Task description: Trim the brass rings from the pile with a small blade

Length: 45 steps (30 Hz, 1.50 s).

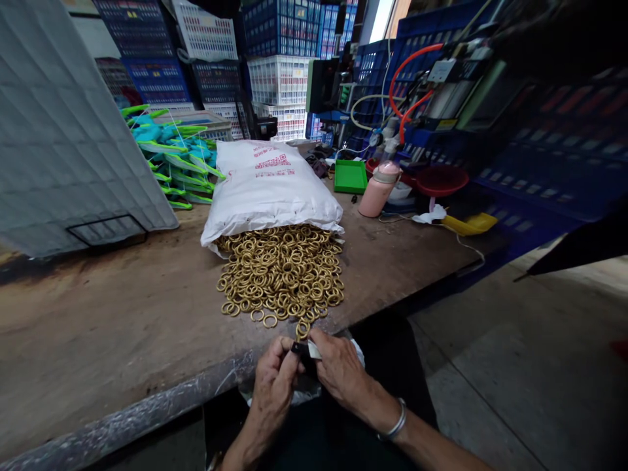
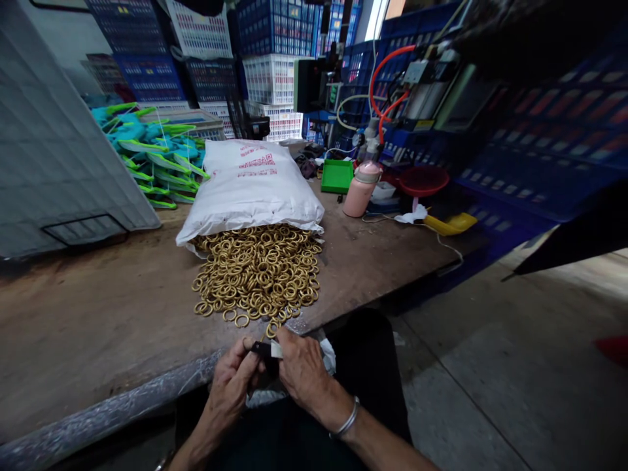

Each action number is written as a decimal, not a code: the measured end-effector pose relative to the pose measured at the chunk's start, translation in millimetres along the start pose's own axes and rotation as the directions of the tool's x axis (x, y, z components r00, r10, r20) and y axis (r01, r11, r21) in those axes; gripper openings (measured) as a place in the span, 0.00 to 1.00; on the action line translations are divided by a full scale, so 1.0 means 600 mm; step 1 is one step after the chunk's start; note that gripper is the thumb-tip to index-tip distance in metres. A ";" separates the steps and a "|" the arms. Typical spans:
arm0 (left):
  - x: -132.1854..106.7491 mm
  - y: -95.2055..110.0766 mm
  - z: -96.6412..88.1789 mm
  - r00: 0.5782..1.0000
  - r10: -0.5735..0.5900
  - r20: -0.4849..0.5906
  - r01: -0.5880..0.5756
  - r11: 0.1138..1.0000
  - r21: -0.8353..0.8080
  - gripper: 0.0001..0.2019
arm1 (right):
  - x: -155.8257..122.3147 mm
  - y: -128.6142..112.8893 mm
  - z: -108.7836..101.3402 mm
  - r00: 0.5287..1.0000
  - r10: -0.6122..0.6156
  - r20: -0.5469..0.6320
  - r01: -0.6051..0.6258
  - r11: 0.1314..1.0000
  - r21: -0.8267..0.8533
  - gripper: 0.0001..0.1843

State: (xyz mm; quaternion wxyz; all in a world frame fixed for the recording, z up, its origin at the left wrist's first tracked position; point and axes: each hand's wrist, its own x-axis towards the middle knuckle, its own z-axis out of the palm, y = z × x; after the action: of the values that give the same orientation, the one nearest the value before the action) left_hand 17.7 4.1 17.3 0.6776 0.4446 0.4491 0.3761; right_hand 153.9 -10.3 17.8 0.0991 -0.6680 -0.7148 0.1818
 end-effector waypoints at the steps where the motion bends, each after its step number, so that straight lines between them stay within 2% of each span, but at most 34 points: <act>1: -0.002 0.000 0.000 1.000 -0.002 -0.001 0.002 1.000 0.011 0.17 | 0.001 0.003 0.002 1.000 0.009 0.001 -0.009 1.000 -0.007 0.14; 7: -0.017 0.011 0.003 0.999 -0.038 0.029 0.038 0.999 0.002 0.17 | 0.006 0.023 -0.005 0.996 0.074 -0.050 -0.070 0.995 0.072 0.14; 10: -0.016 0.015 0.006 0.998 -0.061 0.033 0.062 0.997 -0.036 0.18 | 0.001 0.014 -0.015 0.998 -0.004 -0.070 0.017 0.983 0.185 0.14; 13: -0.013 0.015 0.007 0.999 -0.034 0.027 0.035 0.998 -0.045 0.18 | -0.005 -0.005 -0.027 0.997 -0.073 -0.012 0.074 0.970 0.234 0.13; 19: -0.015 0.013 0.000 1.000 -0.023 0.019 0.024 0.999 -0.031 0.18 | -0.007 -0.020 -0.038 0.995 -0.078 0.062 0.067 0.983 0.171 0.14; 27: -0.017 0.015 0.004 1.000 0.028 0.009 -0.028 1.000 0.007 0.17 | -0.010 -0.020 -0.033 0.999 -0.053 -0.003 0.053 0.990 0.131 0.12; 34: -0.018 0.004 -0.002 0.999 0.033 0.033 -0.035 0.999 0.037 0.16 | -0.009 -0.012 -0.025 0.997 -0.063 0.033 0.059 0.990 0.125 0.16; 41: -0.024 0.009 -0.007 0.993 0.109 0.051 -0.115 0.983 0.141 0.16 | -0.002 -0.009 -0.040 0.974 -0.158 0.163 0.117 0.964 0.241 0.10; 45: -0.045 0.027 -0.004 0.990 0.120 0.081 -0.131 0.979 0.155 0.16 | -0.007 0.010 -0.025 0.982 -0.101 0.157 0.078 0.987 0.143 0.08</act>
State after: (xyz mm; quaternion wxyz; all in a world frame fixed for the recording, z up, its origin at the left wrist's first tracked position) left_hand 5.2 -14.8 39.3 0.6303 0.5380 0.4245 0.3649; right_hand 165.3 -12.2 29.8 0.0934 -0.6096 -0.7358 0.2796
